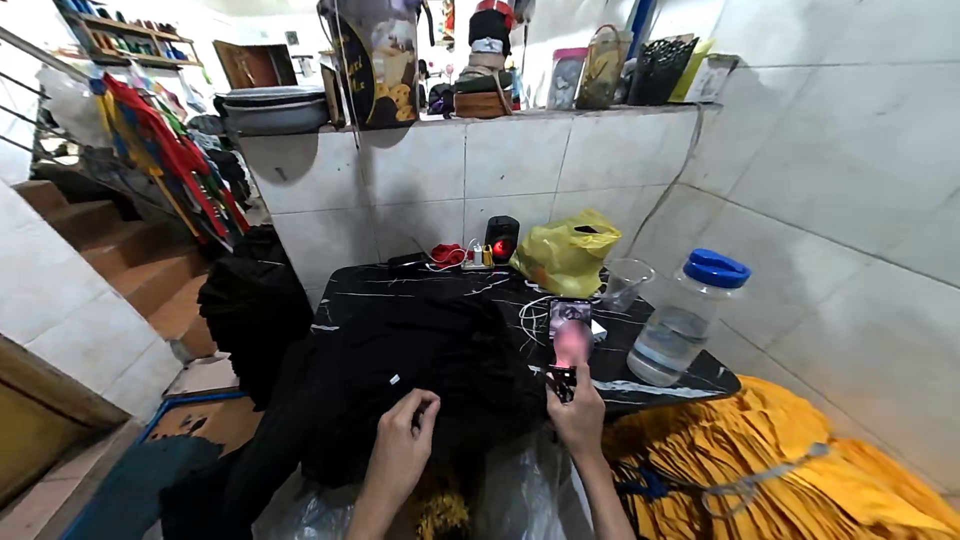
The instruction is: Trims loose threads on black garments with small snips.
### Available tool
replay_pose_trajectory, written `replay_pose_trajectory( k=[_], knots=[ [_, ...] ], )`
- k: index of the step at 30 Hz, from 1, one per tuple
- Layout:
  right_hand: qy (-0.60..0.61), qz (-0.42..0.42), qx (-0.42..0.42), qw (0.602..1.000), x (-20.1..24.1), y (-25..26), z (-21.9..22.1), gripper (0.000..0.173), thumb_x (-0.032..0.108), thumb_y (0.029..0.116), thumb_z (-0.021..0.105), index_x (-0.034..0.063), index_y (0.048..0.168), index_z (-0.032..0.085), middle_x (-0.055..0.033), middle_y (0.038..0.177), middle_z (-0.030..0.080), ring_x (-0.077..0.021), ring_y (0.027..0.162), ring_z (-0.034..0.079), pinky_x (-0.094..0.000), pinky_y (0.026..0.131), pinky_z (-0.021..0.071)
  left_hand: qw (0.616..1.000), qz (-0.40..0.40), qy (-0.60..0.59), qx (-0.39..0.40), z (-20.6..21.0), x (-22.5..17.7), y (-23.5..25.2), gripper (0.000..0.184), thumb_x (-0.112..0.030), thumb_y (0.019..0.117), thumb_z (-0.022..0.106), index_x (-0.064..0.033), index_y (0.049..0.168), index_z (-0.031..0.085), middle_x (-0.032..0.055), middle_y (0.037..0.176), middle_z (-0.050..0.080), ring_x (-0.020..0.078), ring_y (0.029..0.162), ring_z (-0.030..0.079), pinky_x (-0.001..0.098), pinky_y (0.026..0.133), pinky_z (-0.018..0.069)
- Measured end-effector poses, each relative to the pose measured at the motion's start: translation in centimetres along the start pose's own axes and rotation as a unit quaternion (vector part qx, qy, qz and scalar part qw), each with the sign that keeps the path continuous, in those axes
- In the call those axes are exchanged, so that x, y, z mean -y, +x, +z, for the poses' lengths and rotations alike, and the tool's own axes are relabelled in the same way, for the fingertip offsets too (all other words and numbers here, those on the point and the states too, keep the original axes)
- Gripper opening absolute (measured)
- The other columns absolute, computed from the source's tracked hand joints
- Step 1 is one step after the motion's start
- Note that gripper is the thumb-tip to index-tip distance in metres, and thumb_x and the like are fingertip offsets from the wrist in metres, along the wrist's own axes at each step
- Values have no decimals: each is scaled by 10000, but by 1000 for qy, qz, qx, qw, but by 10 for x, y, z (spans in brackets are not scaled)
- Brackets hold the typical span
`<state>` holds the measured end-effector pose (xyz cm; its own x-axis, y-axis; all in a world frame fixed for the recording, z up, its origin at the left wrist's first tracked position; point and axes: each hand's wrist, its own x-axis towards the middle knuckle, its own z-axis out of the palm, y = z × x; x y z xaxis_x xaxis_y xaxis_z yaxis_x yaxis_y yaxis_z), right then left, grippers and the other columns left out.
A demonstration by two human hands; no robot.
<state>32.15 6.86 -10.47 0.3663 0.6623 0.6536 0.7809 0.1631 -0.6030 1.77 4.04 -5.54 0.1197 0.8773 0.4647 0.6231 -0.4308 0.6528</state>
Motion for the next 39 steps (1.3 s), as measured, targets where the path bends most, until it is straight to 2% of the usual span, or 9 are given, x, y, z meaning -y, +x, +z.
replay_pose_trajectory(
  k=[3, 6, 9, 13, 18, 23, 27, 35, 39],
  knots=[
    [71, -31, -15, 997, 24, -10, 4, 563, 142, 883, 692, 50, 1424, 572, -139, 1286, 681, -232, 902, 734, -428, 737, 629, 989, 4, 128, 70, 18, 3, -26, 251, -283, 1033, 560, -152, 1137, 748, 24, 1083, 726, 192, 1032, 677, 381, 927, 561],
    [137, -83, 82, 984, 56, -30, 8, 206, 191, 971, 642, 57, 1096, 737, -28, 973, 730, -83, 818, 693, -270, 725, 612, 982, -5, 123, 145, 46, -10, -46, 497, 6, 892, 621, -118, 1373, 627, 147, 1388, 589, 399, 1324, 504, 615, 1097, 382],
    [98, -99, 233, 963, 67, -44, 7, 224, 226, 937, 667, 134, 1122, 754, -1, 1000, 748, -107, 880, 716, -325, 785, 616, 981, -2, -69, 180, 64, -14, -54, 522, 51, 877, 513, -99, 1367, 611, 132, 1525, 473, 343, 1481, 342, 592, 1219, 229],
    [160, -15, 174, 972, 56, -46, -4, 207, 230, 996, 624, 101, 1097, 751, -5, 1004, 740, -71, 895, 696, -274, 812, 602, 944, 28, -273, 181, 70, -30, -42, 371, 21, 939, 587, -27, 1302, 525, 82, 1284, 657, 192, 1230, 629, 392, 1067, 537],
    [173, 43, 97, 979, 32, -57, -24, 179, 187, 977, 641, 64, 1058, 742, -10, 958, 729, -46, 868, 684, -216, 790, 585, 988, 98, 75, 94, 96, -25, -33, 440, -117, 845, 775, -143, 1269, 664, 119, 1281, 627, 337, 1214, 585, 460, 1000, 525],
    [150, 76, 101, 981, 19, -70, -45, 157, 176, 967, 656, 75, 1047, 745, -2, 939, 731, -24, 841, 677, -185, 756, 571, 993, 78, -85, -13, 91, -12, -21, 150, -125, 948, 694, -115, 1091, 740, -16, 1068, 738, 95, 1021, 691, 269, 940, 569],
    [134, 61, 83, 986, 12, -62, -50, 265, 166, 952, 672, 58, 1191, 705, -33, 1036, 726, -72, 908, 693, -243, 805, 597, 954, 1, -297, 41, 64, -5, -19, 331, -62, 856, 803, -58, 1143, 639, 28, 1022, 722, 146, 903, 718, 313, 817, 626],
    [48, 34, 50, 997, -8, -7, -31, 745, 136, 885, 739, 136, 1547, 398, -48, 1364, 662, -274, 1121, 700, -529, 871, 600, 971, -119, -200, 58, 49, 4, -35, 491, -175, 855, 832, -140, 1296, 619, -28, 916, 735, 98, 787, 718, 259, 713, 617],
    [41, 39, 42, 998, -12, -2, -29, 763, 116, 874, 727, 137, 1552, 377, -66, 1351, 670, -292, 1080, 715, -546, 828, 604, 948, -95, -296, 68, 50, -2, -44, 446, -37, 868, 780, -93, 1296, 666, 18, 1196, 725, 144, 905, 732, 304, 815, 635]
  ],
)
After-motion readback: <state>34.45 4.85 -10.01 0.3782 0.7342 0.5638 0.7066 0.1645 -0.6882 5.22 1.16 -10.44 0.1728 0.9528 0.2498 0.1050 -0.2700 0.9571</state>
